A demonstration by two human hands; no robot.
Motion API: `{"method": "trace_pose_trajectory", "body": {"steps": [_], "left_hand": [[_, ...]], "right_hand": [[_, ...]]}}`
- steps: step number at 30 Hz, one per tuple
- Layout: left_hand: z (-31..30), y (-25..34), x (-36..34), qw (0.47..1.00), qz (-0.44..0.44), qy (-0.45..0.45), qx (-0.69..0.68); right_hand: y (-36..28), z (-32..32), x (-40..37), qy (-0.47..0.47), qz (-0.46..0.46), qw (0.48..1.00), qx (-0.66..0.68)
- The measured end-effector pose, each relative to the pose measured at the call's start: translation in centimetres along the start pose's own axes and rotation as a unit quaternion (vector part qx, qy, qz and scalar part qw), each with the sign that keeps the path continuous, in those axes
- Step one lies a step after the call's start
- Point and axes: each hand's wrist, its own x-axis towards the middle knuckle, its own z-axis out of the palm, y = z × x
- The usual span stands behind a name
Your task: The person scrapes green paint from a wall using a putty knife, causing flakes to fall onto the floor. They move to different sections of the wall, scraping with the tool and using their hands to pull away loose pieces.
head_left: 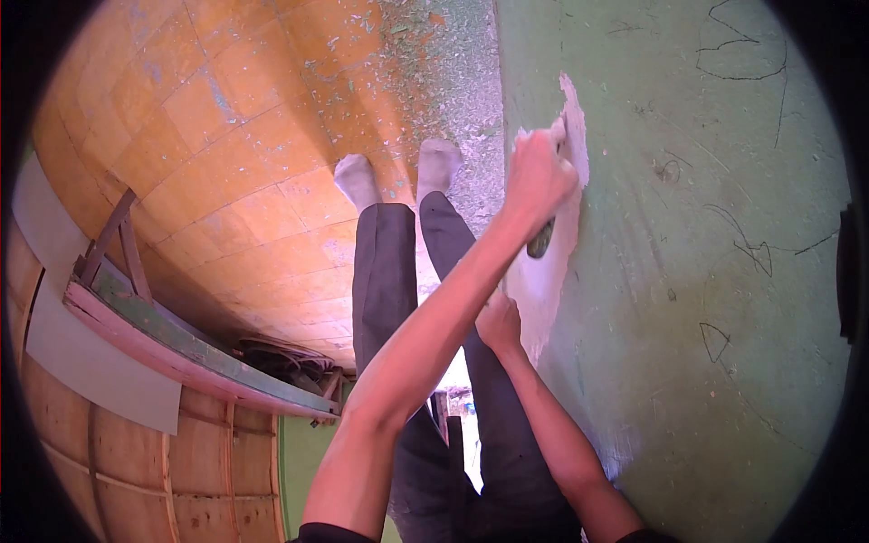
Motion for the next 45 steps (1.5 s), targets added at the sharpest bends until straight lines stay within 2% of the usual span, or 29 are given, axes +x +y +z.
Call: {"method": "trace_pose_trajectory", "body": {"steps": [4, 8, 11, 15, 16, 19, 23, 25, 27, 30, 31, 34, 35, 37, 38, 39, 41, 43, 44, 45], "left_hand": [[-0.2, -0.4, 0.1, 0.998, -0.025, -0.023, -0.06], [-0.7, -0.6, 1.1, 0.998, -0.029, -0.023, -0.056], [-2.4, 0.1, 2.8, 0.98, -0.138, -0.111, -0.094], [-2.4, -1.1, 0.7, 0.989, -0.034, -0.094, -0.113], [-2.9, -0.7, 1.4, 0.979, -0.114, -0.125, -0.113], [-3.5, -1.1, 2.7, 0.974, -0.113, -0.155, -0.118], [-1.0, -1.5, 1.1, 0.996, -0.034, -0.075, -0.025], [-1.0, -1.8, 1.2, 0.993, -0.064, -0.084, -0.058], [-2.2, -1.2, 2.3, 0.976, -0.146, -0.133, -0.091], [-1.2, -2.3, 1.7, 0.989, -0.085, -0.101, -0.061], [-0.6, -2.8, 1.8, 0.994, -0.055, -0.084, -0.049], [-0.1, -2.8, 2.2, 0.993, -0.082, -0.052, -0.06], [-0.2, -3.1, 2.6, 0.99, -0.111, -0.058, -0.062], [-0.3, -3.2, 5.0, 0.983, -0.155, -0.065, -0.073], [0.5, -4.3, 5.2, 0.996, -0.075, -0.046, -0.025], [0.7, -3.6, 4.7, 0.997, -0.051, -0.055, -0.03], [-0.1, -3.2, 1.5, 0.997, -0.025, -0.061, -0.028], [0.1, -3.1, 0.9, 0.998, -0.039, -0.049, -0.021], [0.1, -3.2, 1.7, 0.997, -0.051, -0.042, -0.042], [-0.1, -3.4, 2.7, 0.995, -0.07, -0.047, -0.047]], "right_hand": [[-0.4, -0.3, 0.1, -0.003, 0.013, 1.0, -0.011], [-0.1, 0.0, 0.2, -0.014, 0.027, 0.999, -0.011], [-0.3, -0.5, 0.4, -0.017, 0.028, 0.999, -0.02], [-2.6, -1.3, -0.9, -0.035, 0.049, 0.998, 0.023], [-3.3, -1.7, -1.5, -0.043, 0.056, 0.997, 0.027], [-4.8, 0.3, -2.6, -0.032, -0.007, 0.997, 0.075], [-2.2, 5.1, -1.1, -0.035, -0.053, 0.998, 0.014], [-1.0, 6.6, -0.6, -0.041, -0.065, 0.997, -0.007], [-3.5, 4.6, -1.1, -0.077, -0.027, 0.997, 0.0], [-2.7, 5.1, -0.3, -0.081, -0.043, 0.996, 0.014], [-2.2, 5.1, -0.1, -0.056, -0.07, 0.995, 0.033], [-0.5, 5.0, 0.8, -0.009, -0.122, 0.989, 0.079], [0.2, 4.6, 1.8, -0.019, -0.121, 0.989, 0.086], [0.7, 2.6, 4.1, -0.011, -0.1, 0.991, 0.092], [0.7, 1.0, 5.3, 0.012, -0.085, 0.993, 0.084], [1.2, -0.4, 6.0, 0.031, -0.063, 0.994, 0.078], [6.9, -1.2, 8.5, 0.001, -0.049, 0.996, 0.07], [9.6, -2.2, 9.8, 0.007, -0.006, 0.999, 0.042], [9.4, -2.6, 9.7, -0.029, 0.044, 0.999, -0.007], [9.4, -2.6, 9.6, -0.055, 0.059, 0.997, 0.003]]}}
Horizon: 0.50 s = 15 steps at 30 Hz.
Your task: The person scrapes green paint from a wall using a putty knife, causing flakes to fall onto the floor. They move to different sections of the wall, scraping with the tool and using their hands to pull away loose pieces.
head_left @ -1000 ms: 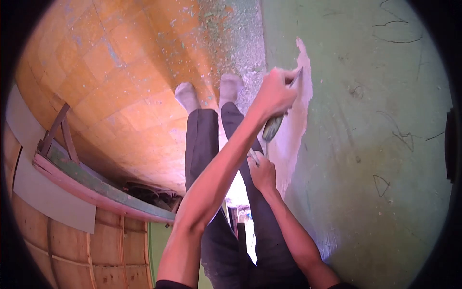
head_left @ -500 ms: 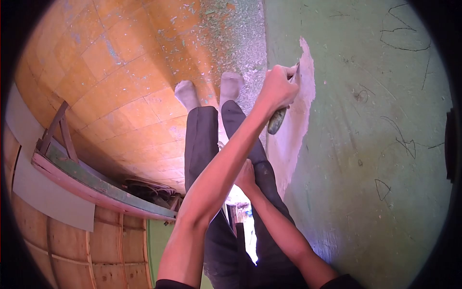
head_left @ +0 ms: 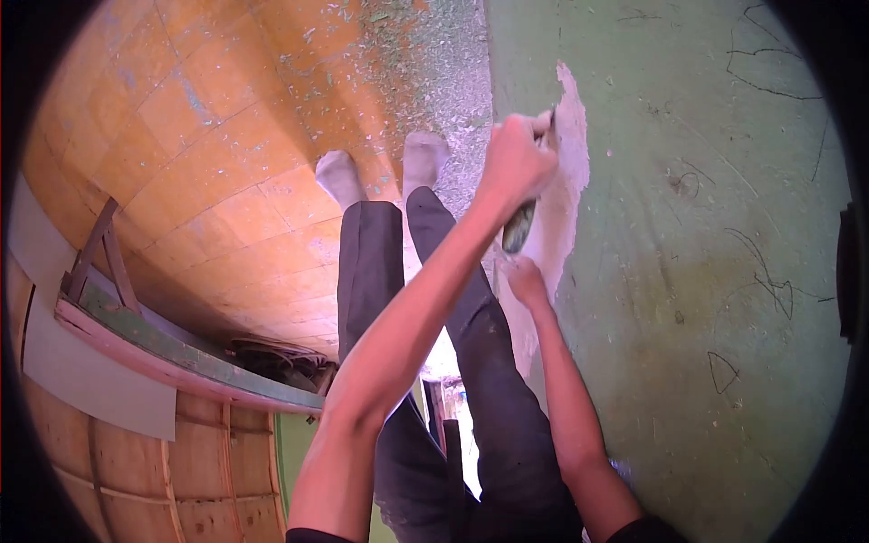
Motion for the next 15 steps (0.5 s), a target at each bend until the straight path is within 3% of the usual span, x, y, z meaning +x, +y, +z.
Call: {"method": "trace_pose_trajectory", "body": {"steps": [2, 4, 6, 8, 10, 11, 15], "left_hand": [[-0.8, 0.7, 1.0, 0.999, -0.034, -0.027, -0.019], [-1.7, 2.3, -0.1, 0.993, -0.071, -0.077, -0.045], [-0.8, 1.2, -0.6, 0.999, 0.033, -0.026, -0.024], [-0.6, 0.0, -1.0, 0.999, 0.022, -0.018, -0.023], [-1.8, 1.7, 0.5, 0.995, -0.073, -0.052, -0.036], [-2.0, 1.6, 0.7, 0.995, -0.056, -0.079, -0.026], [-0.4, 0.5, -1.2, 0.999, 0.014, -0.045, 0.013]], "right_hand": [[0.0, -0.2, -0.3, -0.051, 0.028, 0.998, 0.019], [0.7, 0.1, -0.2, -0.034, 0.032, 0.999, 0.02], [1.3, 1.3, 0.6, 0.012, -0.001, 1.0, 0.005], [0.3, 0.4, -0.4, -0.037, 0.063, 0.997, 0.003], [-0.5, -0.4, -0.1, -0.046, 0.077, 0.996, 0.012], [0.7, 0.0, 0.3, -0.033, 0.066, 0.997, 0.026], [0.1, 0.3, -0.2, 0.011, 0.018, 1.0, 0.018]]}}
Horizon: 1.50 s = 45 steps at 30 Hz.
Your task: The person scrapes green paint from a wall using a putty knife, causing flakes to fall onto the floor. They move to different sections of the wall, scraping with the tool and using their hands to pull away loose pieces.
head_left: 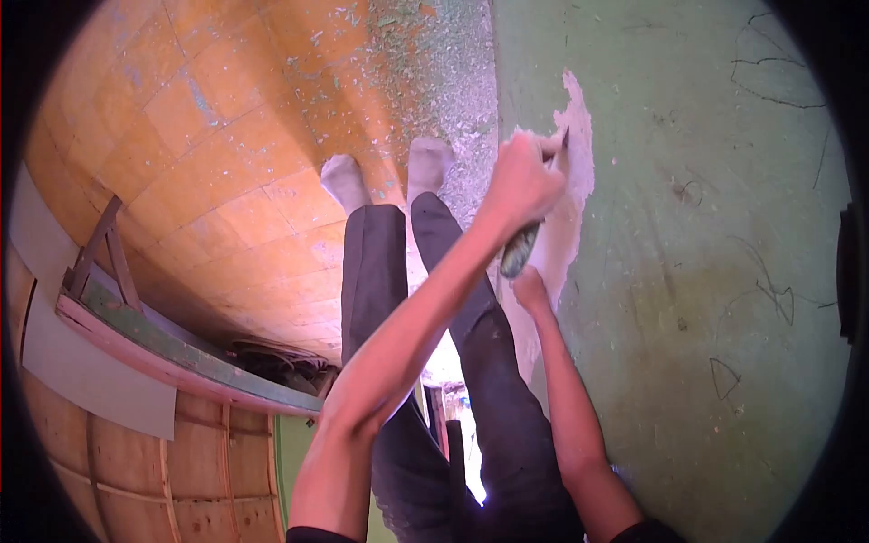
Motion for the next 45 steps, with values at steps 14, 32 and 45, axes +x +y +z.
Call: {"method": "trace_pose_trajectory", "body": {"steps": [14, 32, 45], "left_hand": [[-1.3, 2.4, 2.0, 1.0, -0.007, 0.018, -0.005], [-2.3, 2.4, 3.5, 0.996, 0.04, 0.052, 0.062], [-2.9, 3.0, 3.9, 0.998, -0.045, -0.015, -0.03]], "right_hand": [[0.9, 0.0, 0.4, -0.033, 0.052, 0.998, 0.005], [1.2, 0.8, 1.1, -0.082, 0.082, 0.993, 0.001], [2.7, 1.1, 1.0, -0.073, 0.098, 0.992, 0.014]]}}
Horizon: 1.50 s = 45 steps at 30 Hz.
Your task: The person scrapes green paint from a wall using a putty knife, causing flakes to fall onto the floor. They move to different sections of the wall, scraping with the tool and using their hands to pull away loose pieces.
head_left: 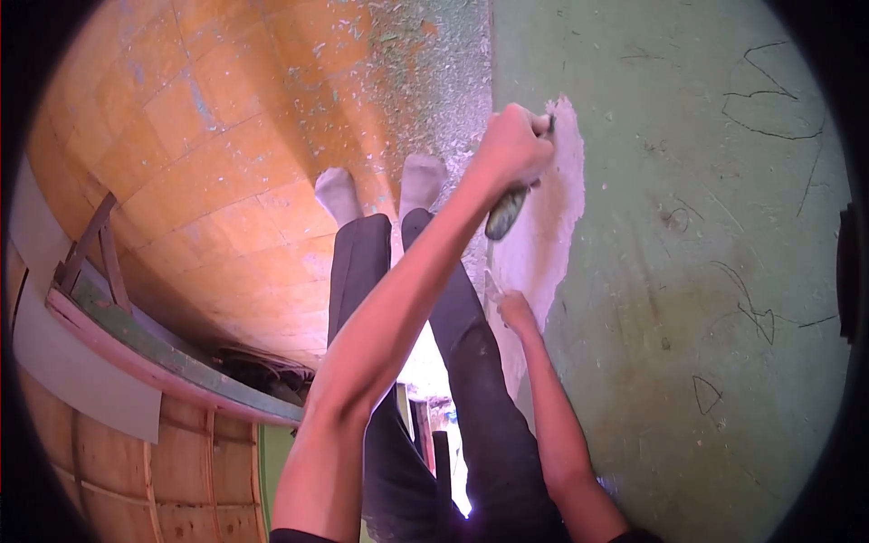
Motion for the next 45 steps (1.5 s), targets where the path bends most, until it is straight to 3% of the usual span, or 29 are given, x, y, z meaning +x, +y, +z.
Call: {"method": "trace_pose_trajectory", "body": {"steps": [2, 7, 10, 13, 16, 19, 24, 26, 28, 33, 36, 45], "left_hand": [[0.7, 0.2, -2.0, 1.0, 0.02, -0.003, -0.007], [-0.6, -0.2, 1.3, 0.998, -0.05, -0.038, 0.026], [0.2, 0.8, -2.3, 0.999, -0.014, -0.03, 0.026], [-0.5, -1.1, 0.1, 1.0, -0.022, -0.018, 0.008], [-0.2, -0.3, 0.6, 0.999, -0.019, -0.027, 0.003], [0.8, 0.2, -2.7, 1.0, -0.007, -0.003, 0.021], [-0.6, -0.5, 0.5, 0.998, -0.031, -0.054, 0.025], [0.2, -0.9, -1.2, 0.997, -0.029, -0.05, 0.042], [0.1, -1.5, -1.3, 0.995, -0.034, -0.096, 0.006], [-1.3, -0.7, -3.0, 0.964, -0.08, -0.218, -0.127], [-0.6, -1.8, -3.6, 0.953, -0.046, -0.226, -0.196], [1.4, -1.6, -4.1, 0.99, -0.06, -0.105, -0.067]], "right_hand": [[-0.5, 0.6, 0.7, -0.006, -0.018, 1.0, -0.003], [-0.2, 0.0, -0.1, -0.002, -0.034, 0.999, 0.008], [-1.1, 0.1, -0.3, -0.005, -0.016, 1.0, 0.018], [-0.9, 0.2, -0.4, -0.014, 0.006, 1.0, 0.004], [0.7, 0.3, 0.7, 0.029, -0.013, 0.999, 0.007], [-1.7, 0.0, -0.2, -0.001, -0.016, 1.0, 0.008], [-0.1, 0.0, 1.3, 0.043, -0.074, 0.996, 0.04], [0.3, 0.8, 0.5, 0.026, -0.05, 0.998, 0.036], [-0.8, 0.2, 0.1, 0.002, -0.006, 1.0, 0.018], [-1.2, -0.2, -0.6, 0.013, -0.016, 0.999, 0.034], [-1.2, 0.1, -0.5, 0.011, -0.009, 0.999, 0.029], [-2.2, -0.2, -1.5, 0.028, -0.019, 0.999, 0.02]]}}
